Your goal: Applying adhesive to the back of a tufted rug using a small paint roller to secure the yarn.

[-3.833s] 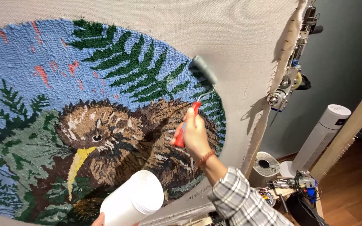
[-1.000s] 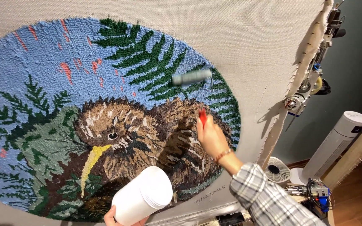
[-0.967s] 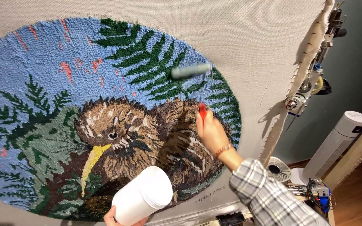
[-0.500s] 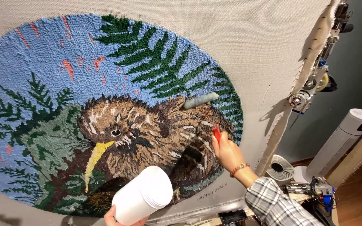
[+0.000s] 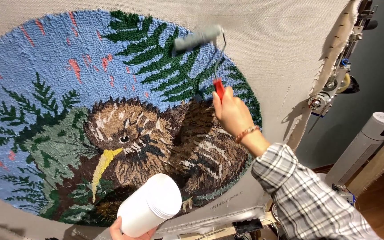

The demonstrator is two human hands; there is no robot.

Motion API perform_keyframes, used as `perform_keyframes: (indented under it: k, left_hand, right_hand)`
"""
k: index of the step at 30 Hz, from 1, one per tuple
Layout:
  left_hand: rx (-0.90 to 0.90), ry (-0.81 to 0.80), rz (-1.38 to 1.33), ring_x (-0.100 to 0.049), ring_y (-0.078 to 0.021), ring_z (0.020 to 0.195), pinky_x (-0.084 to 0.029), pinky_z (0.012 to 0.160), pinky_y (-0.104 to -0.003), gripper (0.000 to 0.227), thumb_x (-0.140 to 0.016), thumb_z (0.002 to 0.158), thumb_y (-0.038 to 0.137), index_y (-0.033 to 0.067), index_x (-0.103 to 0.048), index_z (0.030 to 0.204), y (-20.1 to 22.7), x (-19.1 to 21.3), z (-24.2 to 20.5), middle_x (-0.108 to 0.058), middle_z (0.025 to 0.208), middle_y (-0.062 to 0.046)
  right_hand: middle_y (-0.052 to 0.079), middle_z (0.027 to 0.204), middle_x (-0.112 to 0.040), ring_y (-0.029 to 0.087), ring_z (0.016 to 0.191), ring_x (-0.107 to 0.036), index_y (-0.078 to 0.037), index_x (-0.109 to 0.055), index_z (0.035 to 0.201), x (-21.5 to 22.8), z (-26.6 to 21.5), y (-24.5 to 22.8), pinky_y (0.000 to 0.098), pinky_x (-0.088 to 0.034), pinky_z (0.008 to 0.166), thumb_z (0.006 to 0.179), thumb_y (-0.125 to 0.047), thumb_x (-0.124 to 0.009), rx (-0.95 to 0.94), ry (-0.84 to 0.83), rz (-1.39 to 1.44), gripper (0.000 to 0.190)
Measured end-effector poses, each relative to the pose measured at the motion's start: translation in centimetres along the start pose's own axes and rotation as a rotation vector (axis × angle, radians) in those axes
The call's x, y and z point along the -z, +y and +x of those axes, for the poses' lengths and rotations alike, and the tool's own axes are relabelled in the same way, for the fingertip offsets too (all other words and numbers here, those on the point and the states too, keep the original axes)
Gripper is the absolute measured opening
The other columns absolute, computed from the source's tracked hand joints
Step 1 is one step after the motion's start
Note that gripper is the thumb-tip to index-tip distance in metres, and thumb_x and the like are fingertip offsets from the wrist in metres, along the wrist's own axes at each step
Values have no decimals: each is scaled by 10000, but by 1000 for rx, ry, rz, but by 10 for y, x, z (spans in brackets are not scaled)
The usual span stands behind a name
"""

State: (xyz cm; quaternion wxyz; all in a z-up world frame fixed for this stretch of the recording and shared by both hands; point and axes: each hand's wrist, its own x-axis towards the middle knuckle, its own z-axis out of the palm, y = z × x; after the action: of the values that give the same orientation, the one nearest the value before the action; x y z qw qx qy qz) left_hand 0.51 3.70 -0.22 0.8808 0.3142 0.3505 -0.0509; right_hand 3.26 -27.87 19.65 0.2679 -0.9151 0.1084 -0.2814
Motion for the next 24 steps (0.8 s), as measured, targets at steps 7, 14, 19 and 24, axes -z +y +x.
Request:
perform_keyframes:
  k: [7,14,19,24]
  left_hand:
    - [-3,11,24,-526,-416,1353,-528,1004,-630,651,-454,920,582,346,-443,1527,-5,1,-8,-516,1525,-50]
    - [89,-149,62,-488,-454,1382,-486,1063,-627,726,-412,871,635,404,-376,1558,-17,6,7,-469,1569,-52]
    - [26,-67,65,-528,-411,1356,-520,983,-600,695,-436,869,612,383,-432,1526,-24,-2,-17,-525,1527,-25]
    - [33,-3,65,-528,-410,1336,-521,973,-572,655,-468,885,603,380,-460,1501,-22,-2,-18,-534,1498,-32]
  right_hand:
    - [-30,614,-584,76,376,-484,-21,-492,1151,-53,-70,91,220,-414,278,1160,-329,-319,-85,-118,-30,353]
    - [-28,621,-591,137,407,-484,-79,-465,1097,-67,-85,121,295,-411,351,1134,-396,-338,-153,-161,-112,344]
    - [-18,652,-598,94,407,-501,-36,-503,1163,-31,-43,62,237,-449,310,1152,-353,-360,-49,-92,-128,348]
    - [-23,646,-586,135,399,-495,-77,-477,1102,18,-14,28,294,-434,311,1150,-411,-326,106,-14,-322,369]
